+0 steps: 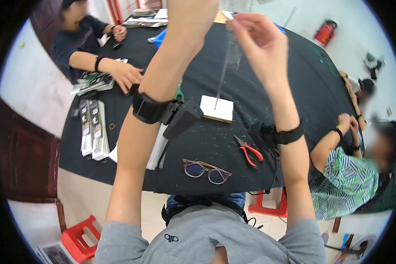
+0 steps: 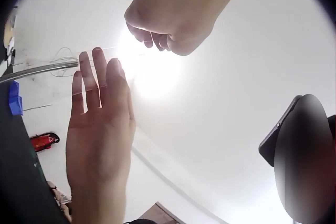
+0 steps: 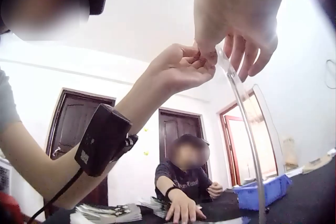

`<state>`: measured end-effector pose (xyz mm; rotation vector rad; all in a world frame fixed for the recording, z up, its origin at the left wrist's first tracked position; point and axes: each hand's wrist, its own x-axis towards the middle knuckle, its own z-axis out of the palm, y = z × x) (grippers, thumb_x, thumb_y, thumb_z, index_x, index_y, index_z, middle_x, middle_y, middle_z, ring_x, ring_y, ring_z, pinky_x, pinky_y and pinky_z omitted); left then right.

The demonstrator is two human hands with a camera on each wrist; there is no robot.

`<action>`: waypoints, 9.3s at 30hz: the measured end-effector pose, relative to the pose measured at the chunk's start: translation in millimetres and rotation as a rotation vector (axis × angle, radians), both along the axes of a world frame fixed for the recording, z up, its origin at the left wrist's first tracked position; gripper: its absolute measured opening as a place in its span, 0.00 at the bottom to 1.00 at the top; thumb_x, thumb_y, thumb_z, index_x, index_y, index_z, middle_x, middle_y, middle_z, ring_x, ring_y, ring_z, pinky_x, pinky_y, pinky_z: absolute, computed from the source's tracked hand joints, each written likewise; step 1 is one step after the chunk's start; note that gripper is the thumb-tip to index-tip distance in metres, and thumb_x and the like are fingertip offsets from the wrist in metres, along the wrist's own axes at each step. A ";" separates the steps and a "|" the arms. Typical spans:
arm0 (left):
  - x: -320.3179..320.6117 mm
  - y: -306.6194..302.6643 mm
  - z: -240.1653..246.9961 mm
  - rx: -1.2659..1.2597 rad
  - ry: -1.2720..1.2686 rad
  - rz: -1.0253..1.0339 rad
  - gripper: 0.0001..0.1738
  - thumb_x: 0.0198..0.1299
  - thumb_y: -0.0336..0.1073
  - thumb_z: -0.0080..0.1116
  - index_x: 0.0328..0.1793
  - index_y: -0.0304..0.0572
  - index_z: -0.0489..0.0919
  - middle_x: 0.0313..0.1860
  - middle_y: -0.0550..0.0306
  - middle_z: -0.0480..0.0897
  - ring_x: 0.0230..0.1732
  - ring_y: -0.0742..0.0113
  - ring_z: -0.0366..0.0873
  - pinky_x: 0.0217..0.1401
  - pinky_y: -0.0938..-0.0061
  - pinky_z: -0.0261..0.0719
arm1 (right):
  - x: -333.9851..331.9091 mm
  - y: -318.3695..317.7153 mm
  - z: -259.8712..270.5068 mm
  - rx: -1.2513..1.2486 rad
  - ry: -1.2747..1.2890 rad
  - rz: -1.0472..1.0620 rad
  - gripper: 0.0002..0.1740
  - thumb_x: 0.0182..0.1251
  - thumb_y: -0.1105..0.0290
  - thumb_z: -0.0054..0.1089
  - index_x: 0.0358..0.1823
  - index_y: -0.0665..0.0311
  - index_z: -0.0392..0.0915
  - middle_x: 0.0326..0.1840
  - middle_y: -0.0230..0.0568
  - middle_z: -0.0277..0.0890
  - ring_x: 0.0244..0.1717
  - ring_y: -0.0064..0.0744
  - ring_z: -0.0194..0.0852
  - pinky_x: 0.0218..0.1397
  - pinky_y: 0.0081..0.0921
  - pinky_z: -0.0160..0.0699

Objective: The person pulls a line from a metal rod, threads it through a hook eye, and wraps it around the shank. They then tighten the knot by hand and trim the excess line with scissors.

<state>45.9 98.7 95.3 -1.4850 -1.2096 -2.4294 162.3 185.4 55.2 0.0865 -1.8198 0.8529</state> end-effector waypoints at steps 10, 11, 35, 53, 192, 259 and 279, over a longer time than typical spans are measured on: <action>-20.1 -94.8 18.0 0.125 0.025 0.381 0.23 0.70 0.40 0.47 0.65 0.32 0.70 0.54 0.54 0.79 0.55 0.69 0.73 0.58 0.79 0.68 | -37.8 -77.0 39.9 0.243 0.185 -0.402 0.05 0.55 0.79 0.62 0.34 0.70 0.81 0.28 0.51 0.82 0.32 0.38 0.86 0.34 0.23 0.76; -17.5 -109.3 14.5 0.110 0.013 0.462 0.23 0.70 0.40 0.47 0.66 0.32 0.70 0.56 0.55 0.78 0.57 0.69 0.73 0.60 0.78 0.68 | -51.4 -67.1 30.7 0.248 0.222 -0.281 0.05 0.56 0.79 0.62 0.35 0.70 0.81 0.28 0.51 0.82 0.33 0.37 0.86 0.35 0.23 0.77; -55.6 -188.6 -44.3 0.105 -0.045 0.560 0.18 0.68 0.31 0.43 0.57 0.28 0.76 0.45 0.51 0.80 0.50 0.67 0.77 0.62 0.73 0.70 | -146.8 -58.3 -126.6 0.745 -0.470 -0.323 0.01 0.53 0.73 0.57 0.27 0.60 0.75 0.22 0.37 0.79 0.28 0.38 0.81 0.38 0.32 0.75; -47.2 -172.2 -41.8 0.043 -0.098 0.501 0.17 0.68 0.28 0.43 0.57 0.22 0.73 0.44 0.52 0.77 0.48 0.68 0.74 0.58 0.76 0.70 | -200.8 -64.7 -193.1 0.894 -0.913 -0.243 0.23 0.70 0.48 0.48 0.31 0.53 0.87 0.37 0.37 0.85 0.46 0.39 0.81 0.62 0.43 0.65; 53.8 -56.4 -105.5 -1.053 0.081 -0.874 0.14 0.60 0.41 0.60 0.30 0.37 0.83 0.24 0.67 0.80 0.22 0.87 0.63 0.23 0.86 0.52 | 131.4 -63.3 -130.6 -1.308 -0.150 0.814 0.18 0.78 0.64 0.41 0.53 0.74 0.73 0.45 0.54 0.80 0.47 0.41 0.81 0.52 0.29 0.78; 51.3 -63.4 -96.9 -0.752 0.583 -0.348 0.10 0.55 0.30 0.63 0.44 0.38 0.81 0.43 0.55 0.81 0.46 0.67 0.76 0.48 0.76 0.69 | 143.3 -76.8 -103.2 -0.550 -0.228 -0.005 0.10 0.56 0.85 0.65 0.41 0.73 0.80 0.37 0.43 0.84 0.41 0.30 0.85 0.47 0.20 0.84; 73.0 -66.6 -104.5 -0.657 0.578 -0.367 0.06 0.50 0.24 0.65 0.35 0.35 0.80 0.35 0.55 0.80 0.36 0.66 0.78 0.40 0.76 0.74 | 146.9 -79.7 -98.2 -0.401 -0.281 -0.148 0.10 0.55 0.83 0.68 0.40 0.73 0.81 0.37 0.41 0.86 0.37 0.25 0.85 0.44 0.17 0.81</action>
